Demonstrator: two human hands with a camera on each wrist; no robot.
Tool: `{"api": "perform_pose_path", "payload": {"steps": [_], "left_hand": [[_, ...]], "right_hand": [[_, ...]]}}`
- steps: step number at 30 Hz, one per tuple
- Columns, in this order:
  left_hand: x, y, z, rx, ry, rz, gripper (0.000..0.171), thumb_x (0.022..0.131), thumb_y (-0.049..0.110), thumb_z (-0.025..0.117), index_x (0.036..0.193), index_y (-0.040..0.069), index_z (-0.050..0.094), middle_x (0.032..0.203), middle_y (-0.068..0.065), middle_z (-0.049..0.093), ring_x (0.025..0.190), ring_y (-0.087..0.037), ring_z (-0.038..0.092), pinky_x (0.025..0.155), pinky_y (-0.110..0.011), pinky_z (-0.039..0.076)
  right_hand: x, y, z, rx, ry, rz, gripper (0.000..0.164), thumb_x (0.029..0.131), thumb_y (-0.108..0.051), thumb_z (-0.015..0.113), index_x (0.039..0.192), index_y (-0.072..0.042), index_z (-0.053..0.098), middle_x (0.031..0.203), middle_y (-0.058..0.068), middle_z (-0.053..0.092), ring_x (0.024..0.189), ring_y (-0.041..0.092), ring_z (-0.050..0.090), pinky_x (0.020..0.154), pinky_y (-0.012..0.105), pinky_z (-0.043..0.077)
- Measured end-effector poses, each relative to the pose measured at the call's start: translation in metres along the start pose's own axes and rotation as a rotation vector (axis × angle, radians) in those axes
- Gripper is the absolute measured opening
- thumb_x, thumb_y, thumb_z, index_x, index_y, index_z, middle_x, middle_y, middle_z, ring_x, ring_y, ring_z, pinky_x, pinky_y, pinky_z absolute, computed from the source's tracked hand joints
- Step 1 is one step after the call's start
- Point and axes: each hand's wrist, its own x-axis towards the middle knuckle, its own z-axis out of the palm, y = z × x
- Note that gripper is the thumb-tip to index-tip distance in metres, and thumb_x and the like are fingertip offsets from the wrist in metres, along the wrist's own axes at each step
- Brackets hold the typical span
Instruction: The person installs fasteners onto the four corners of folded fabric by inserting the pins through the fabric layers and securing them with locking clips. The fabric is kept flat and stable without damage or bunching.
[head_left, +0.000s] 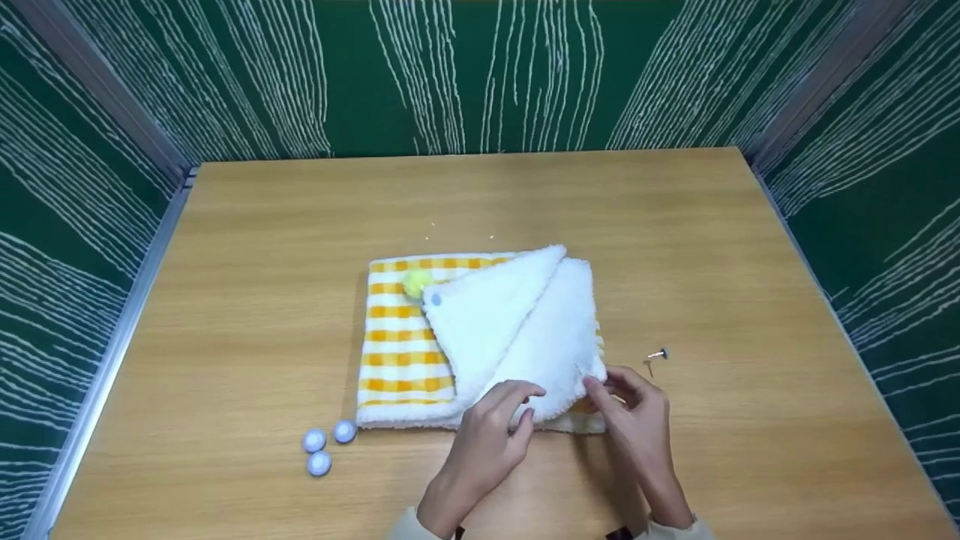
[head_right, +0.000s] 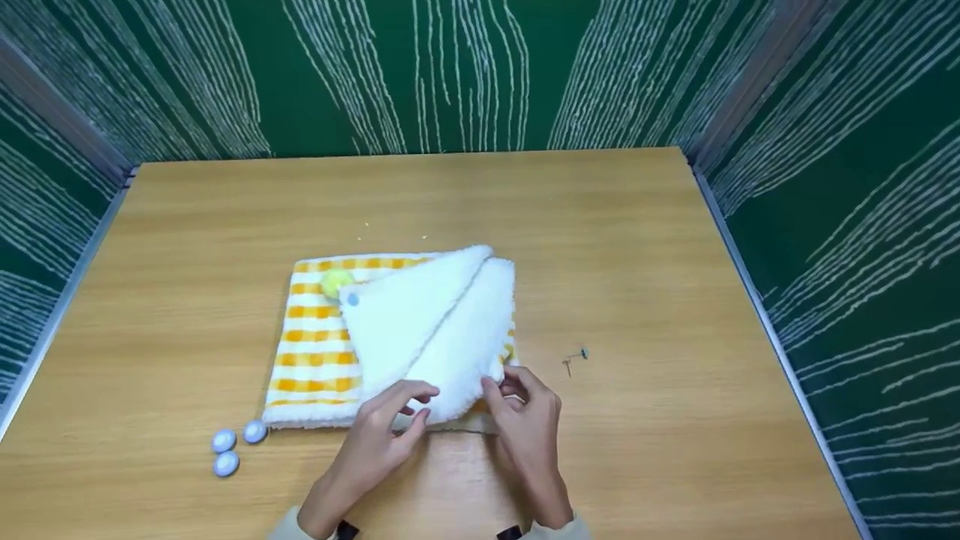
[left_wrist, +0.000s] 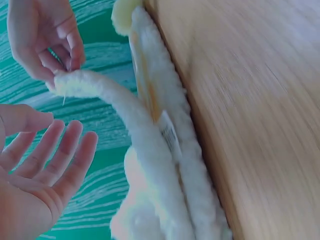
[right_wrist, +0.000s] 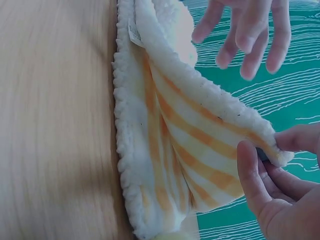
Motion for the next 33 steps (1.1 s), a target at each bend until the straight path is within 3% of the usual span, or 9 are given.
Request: {"api": "perform_pose_path", "payload": {"steps": [5, 15, 24, 27, 33], "left_hand": [[-0.007, -0.004, -0.016, 0.031, 0.018, -0.066, 0.021, 0.083, -0.002, 0.063, 0.100, 0.010, 0.067, 0.099, 0.005, 0.063, 0.090, -0.009, 0.060, 0.076, -0.017, 0.050], [-0.028, -0.018, -0.042, 0.086, 0.132, -0.164, 0.022, 0.080, -0.003, 0.068, 0.099, 0.009, 0.068, 0.098, 0.004, 0.064, 0.093, -0.011, 0.059, 0.077, -0.025, 0.051], [-0.064, -0.036, -0.072, 0.307, 0.229, -0.231, 0.028, 0.070, -0.004, 0.074, 0.093, 0.012, 0.070, 0.093, 0.007, 0.064, 0.090, -0.009, 0.060, 0.079, -0.024, 0.052], [-0.078, -0.042, -0.082, 0.370, 0.259, -0.277, 0.028, 0.069, -0.004, 0.076, 0.091, 0.012, 0.071, 0.091, 0.007, 0.064, 0.089, -0.009, 0.060, 0.081, -0.025, 0.051], [-0.098, -0.048, -0.102, 0.439, 0.293, -0.440, 0.028, 0.069, -0.005, 0.077, 0.092, 0.011, 0.071, 0.093, 0.002, 0.066, 0.092, -0.016, 0.061, 0.082, -0.033, 0.052]], "right_hand": [[0.000, 0.001, 0.000, 0.018, 0.005, -0.021, 0.016, 0.082, -0.002, 0.071, 0.097, 0.005, 0.068, 0.083, 0.018, 0.065, 0.071, 0.021, 0.066, 0.060, 0.034, 0.056], [-0.001, 0.002, 0.002, 0.064, 0.006, -0.047, 0.015, 0.082, 0.001, 0.070, 0.096, 0.005, 0.068, 0.083, 0.019, 0.066, 0.069, 0.027, 0.066, 0.060, 0.037, 0.057], [0.000, 0.001, -0.001, 0.048, -0.043, -0.060, 0.016, 0.085, -0.002, 0.067, 0.100, 0.006, 0.066, 0.087, 0.020, 0.064, 0.072, 0.021, 0.067, 0.060, 0.033, 0.056], [0.000, 0.002, -0.003, 0.059, -0.057, -0.061, 0.017, 0.086, 0.000, 0.065, 0.101, 0.007, 0.065, 0.090, 0.021, 0.063, 0.072, 0.022, 0.067, 0.060, 0.033, 0.057], [0.001, 0.003, -0.005, 0.092, -0.056, -0.071, 0.018, 0.085, 0.003, 0.065, 0.102, 0.010, 0.064, 0.095, 0.022, 0.062, 0.079, 0.020, 0.068, 0.065, 0.034, 0.057]]}}
